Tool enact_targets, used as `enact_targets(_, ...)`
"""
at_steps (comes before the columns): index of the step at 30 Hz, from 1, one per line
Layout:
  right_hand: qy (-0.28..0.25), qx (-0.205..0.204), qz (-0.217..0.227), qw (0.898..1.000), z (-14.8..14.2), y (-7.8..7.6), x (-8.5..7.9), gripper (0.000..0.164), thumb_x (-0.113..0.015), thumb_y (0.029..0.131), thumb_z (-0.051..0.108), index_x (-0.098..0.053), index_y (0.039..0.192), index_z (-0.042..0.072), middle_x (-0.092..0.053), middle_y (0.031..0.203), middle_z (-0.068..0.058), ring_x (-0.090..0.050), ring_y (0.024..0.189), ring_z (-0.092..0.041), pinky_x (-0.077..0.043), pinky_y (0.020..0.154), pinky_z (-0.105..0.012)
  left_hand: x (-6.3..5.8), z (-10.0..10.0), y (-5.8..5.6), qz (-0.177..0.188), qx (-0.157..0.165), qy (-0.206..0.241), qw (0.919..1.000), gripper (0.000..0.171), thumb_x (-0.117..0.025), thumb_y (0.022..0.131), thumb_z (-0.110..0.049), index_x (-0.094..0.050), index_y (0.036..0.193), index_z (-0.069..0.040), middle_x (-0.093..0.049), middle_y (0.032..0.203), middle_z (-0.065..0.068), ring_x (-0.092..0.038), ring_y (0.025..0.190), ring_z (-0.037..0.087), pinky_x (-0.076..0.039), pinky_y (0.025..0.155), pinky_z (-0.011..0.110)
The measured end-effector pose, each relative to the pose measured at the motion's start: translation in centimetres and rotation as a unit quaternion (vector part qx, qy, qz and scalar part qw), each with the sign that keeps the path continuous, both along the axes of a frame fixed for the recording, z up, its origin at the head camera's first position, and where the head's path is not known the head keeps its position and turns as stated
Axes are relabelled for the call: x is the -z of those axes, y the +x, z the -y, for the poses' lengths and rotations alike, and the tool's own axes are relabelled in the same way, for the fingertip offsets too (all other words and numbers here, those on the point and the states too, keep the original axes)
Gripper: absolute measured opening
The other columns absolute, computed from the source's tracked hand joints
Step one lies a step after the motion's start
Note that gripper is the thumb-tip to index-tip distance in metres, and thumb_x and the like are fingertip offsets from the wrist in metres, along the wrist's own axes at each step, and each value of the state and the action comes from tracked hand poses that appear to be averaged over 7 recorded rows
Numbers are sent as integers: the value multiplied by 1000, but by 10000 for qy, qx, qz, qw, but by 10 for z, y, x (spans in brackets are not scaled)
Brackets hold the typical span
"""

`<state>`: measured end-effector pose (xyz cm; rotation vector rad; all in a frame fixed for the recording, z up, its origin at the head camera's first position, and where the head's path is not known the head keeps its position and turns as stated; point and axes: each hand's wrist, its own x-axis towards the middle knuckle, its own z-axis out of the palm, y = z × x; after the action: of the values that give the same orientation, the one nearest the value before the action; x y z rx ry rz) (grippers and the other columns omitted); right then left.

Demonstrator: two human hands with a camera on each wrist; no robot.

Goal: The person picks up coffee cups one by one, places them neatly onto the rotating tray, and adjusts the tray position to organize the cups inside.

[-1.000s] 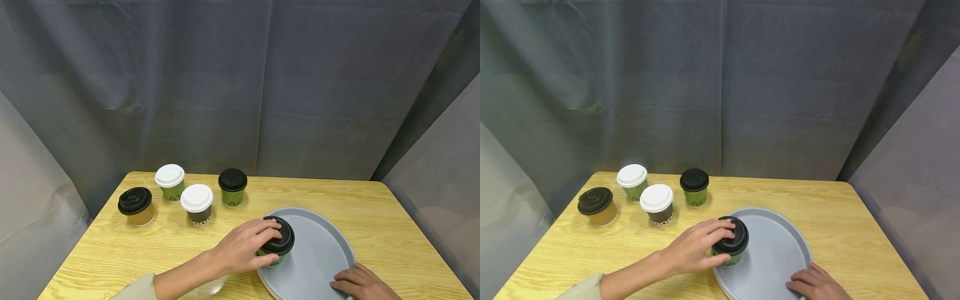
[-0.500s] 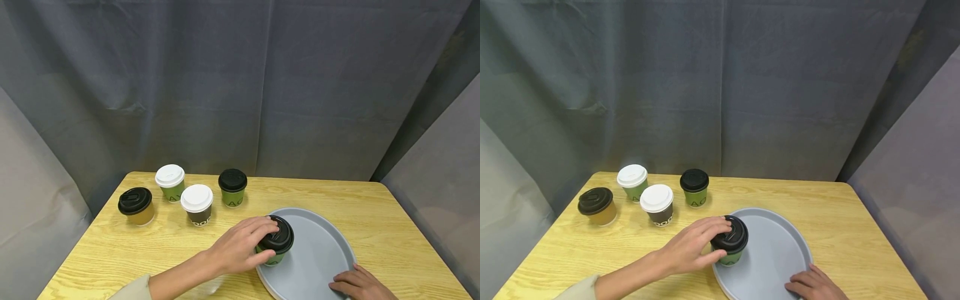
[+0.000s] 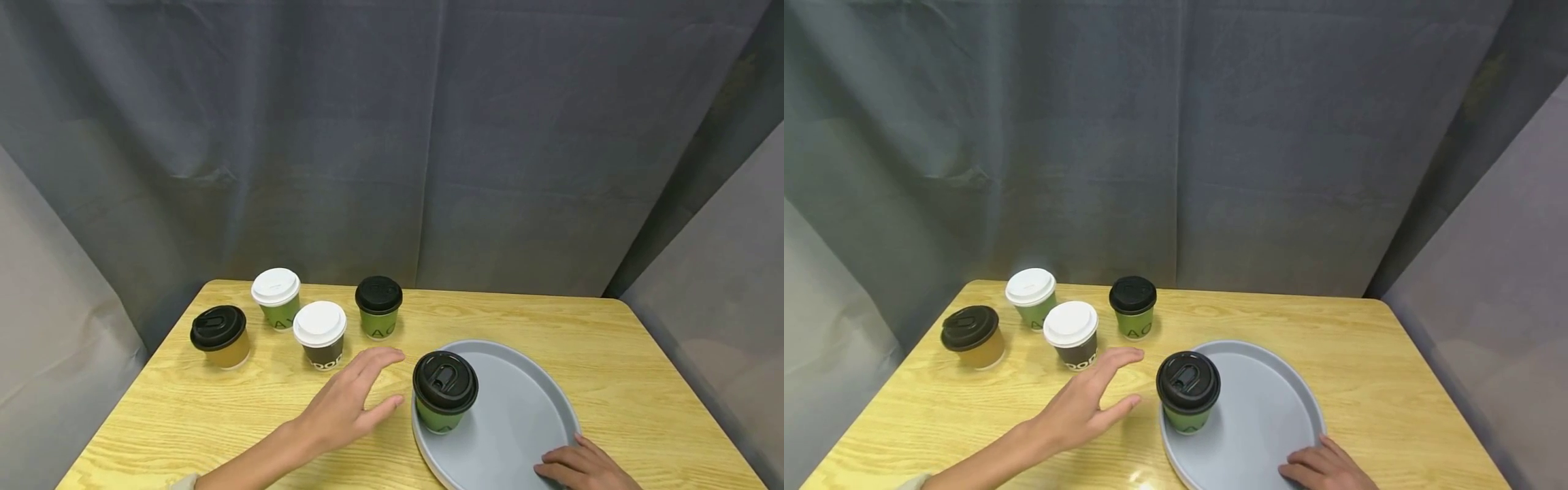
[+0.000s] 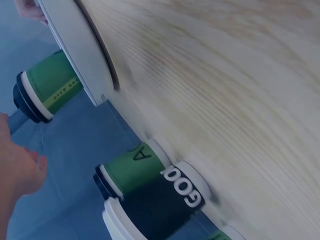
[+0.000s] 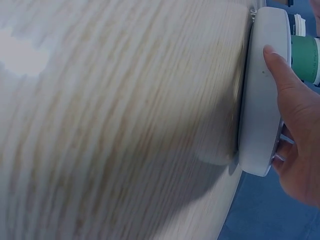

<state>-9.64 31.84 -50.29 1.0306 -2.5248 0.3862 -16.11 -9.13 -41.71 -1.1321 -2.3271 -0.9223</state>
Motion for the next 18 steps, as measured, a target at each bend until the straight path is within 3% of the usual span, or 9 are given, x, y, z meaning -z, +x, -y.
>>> enact_targets(13,-5,-56,-5,10000,0,-1,1,45,-84,68,60,-75,99,29,-61,102,22,-61,90,-4,-2,111,-10,1,27,-1,282,-503,360,9977,58,-75,91,-16,-47,141,-13,-53,137,4,-51,126,19,-47,101,39)
enact_targets(18,0,131,41,9999,3,2,2,43,-83,68,62,-75,96,31,-60,101,25,-60,90,-2,-1,111,-9,4,39,-1,466,-803,456,9946,55,-76,90,-16,-50,137,-10,-54,135,4,-53,124,20,-49,99,42)
